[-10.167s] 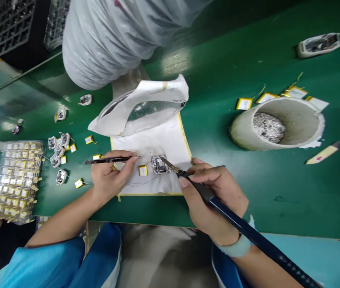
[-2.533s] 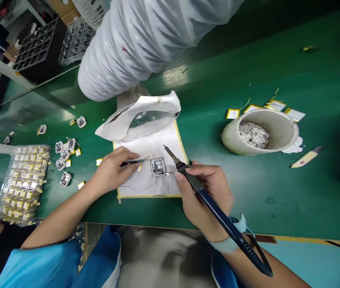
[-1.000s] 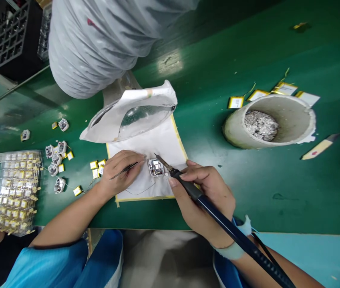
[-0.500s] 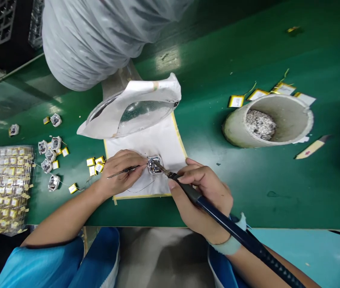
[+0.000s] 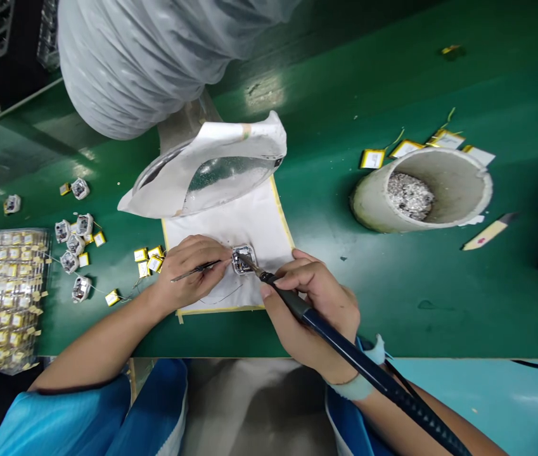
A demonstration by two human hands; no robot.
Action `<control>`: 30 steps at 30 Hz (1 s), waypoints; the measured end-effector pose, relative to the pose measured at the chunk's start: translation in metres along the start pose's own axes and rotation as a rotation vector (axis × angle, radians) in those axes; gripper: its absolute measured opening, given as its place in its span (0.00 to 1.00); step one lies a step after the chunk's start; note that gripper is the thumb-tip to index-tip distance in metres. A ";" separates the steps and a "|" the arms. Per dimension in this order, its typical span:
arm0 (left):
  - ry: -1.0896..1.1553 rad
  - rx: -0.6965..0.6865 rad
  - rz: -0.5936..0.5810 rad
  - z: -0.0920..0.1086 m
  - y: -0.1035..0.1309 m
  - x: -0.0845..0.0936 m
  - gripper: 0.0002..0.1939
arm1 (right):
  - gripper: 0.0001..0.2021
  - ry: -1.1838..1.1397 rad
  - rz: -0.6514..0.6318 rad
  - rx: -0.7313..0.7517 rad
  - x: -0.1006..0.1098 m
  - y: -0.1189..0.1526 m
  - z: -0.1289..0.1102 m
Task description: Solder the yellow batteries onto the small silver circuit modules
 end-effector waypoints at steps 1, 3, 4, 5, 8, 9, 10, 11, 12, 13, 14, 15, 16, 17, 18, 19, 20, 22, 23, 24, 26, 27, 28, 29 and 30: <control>-0.009 -0.001 0.003 0.000 0.000 0.000 0.13 | 0.12 -0.007 0.005 -0.002 0.000 0.000 0.000; -0.026 -0.003 0.005 0.001 0.000 0.000 0.12 | 0.12 -0.030 0.019 -0.008 0.001 0.000 0.001; -0.031 -0.005 0.005 0.001 0.000 0.000 0.12 | 0.12 -0.041 0.026 -0.012 0.001 -0.001 0.001; -0.030 -0.007 0.006 0.001 -0.001 0.000 0.12 | 0.12 -0.050 0.031 -0.016 0.002 -0.001 0.002; -0.002 -0.006 0.041 0.001 -0.002 0.000 0.13 | 0.11 -0.060 0.045 -0.021 0.003 -0.001 0.002; 0.006 -0.010 0.063 0.001 -0.002 0.000 0.13 | 0.11 -0.060 0.049 -0.021 0.003 -0.001 0.002; 0.010 -0.014 0.083 0.001 -0.003 0.000 0.14 | 0.11 -0.059 0.052 -0.022 0.003 0.000 0.002; 0.010 -0.014 0.098 0.000 -0.003 0.000 0.14 | 0.11 -0.059 0.056 -0.023 0.003 0.000 0.002; 0.010 -0.012 0.104 0.000 -0.003 0.000 0.14 | 0.11 -0.058 0.056 -0.022 0.003 0.000 0.002; 0.011 -0.006 0.101 -0.001 -0.003 -0.001 0.14 | 0.11 -0.056 0.056 -0.022 0.002 0.000 0.002; 0.014 0.002 0.090 -0.001 -0.003 -0.002 0.14 | 0.11 -0.053 0.055 -0.023 0.002 0.000 0.002; 0.016 0.010 0.077 -0.002 -0.002 -0.003 0.14 | 0.11 -0.050 0.054 -0.024 0.002 0.000 0.002; 0.015 0.014 0.066 -0.003 -0.002 -0.003 0.14 | 0.11 -0.046 0.052 -0.024 0.002 0.000 0.002; 0.012 0.014 0.059 -0.003 -0.001 -0.003 0.13 | 0.11 -0.041 0.050 -0.023 0.002 -0.001 0.001; 0.008 0.013 0.055 -0.003 -0.001 -0.003 0.13 | 0.11 -0.037 0.048 -0.022 0.002 -0.001 0.001; 0.006 0.011 0.053 -0.003 0.000 -0.003 0.13 | 0.11 -0.032 0.045 -0.020 0.002 -0.001 0.001; 0.004 0.009 0.049 -0.003 0.000 -0.002 0.13 | 0.11 -0.026 0.041 -0.016 0.001 -0.001 0.001; 0.007 0.011 0.037 -0.002 0.000 -0.002 0.13 | 0.11 -0.014 0.033 -0.009 0.001 -0.001 0.001; 0.008 0.012 0.032 -0.002 0.000 -0.002 0.13 | 0.11 -0.010 0.030 -0.007 0.001 -0.001 0.001; 0.008 0.010 0.030 -0.002 0.000 -0.002 0.13 | 0.11 -0.007 0.027 -0.006 0.000 -0.001 0.001; 0.005 0.005 0.037 -0.002 -0.001 -0.002 0.13 | 0.11 -0.004 0.025 -0.004 0.000 -0.001 0.001; 0.005 0.004 0.040 -0.002 -0.001 -0.002 0.13 | 0.11 -0.002 0.023 -0.002 0.000 -0.001 0.001; 0.006 0.004 0.042 -0.002 -0.001 -0.002 0.13 | 0.11 0.001 0.022 0.000 0.000 -0.001 0.000; 0.007 0.008 0.041 -0.002 -0.001 -0.002 0.13 | 0.11 0.004 0.019 0.002 0.000 -0.001 0.000; 0.009 0.012 0.040 -0.002 -0.001 -0.002 0.12 | 0.11 0.006 0.016 0.003 -0.001 -0.001 0.000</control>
Point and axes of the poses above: each hand's wrist, its own y-axis away from the middle knuckle, its own x-axis out of the back of the hand, z = x × y, the point moved 3 cm from there along -y, towards the middle knuckle, and after that the axes turned 12 degrees about -x, right-handed, at the moved point
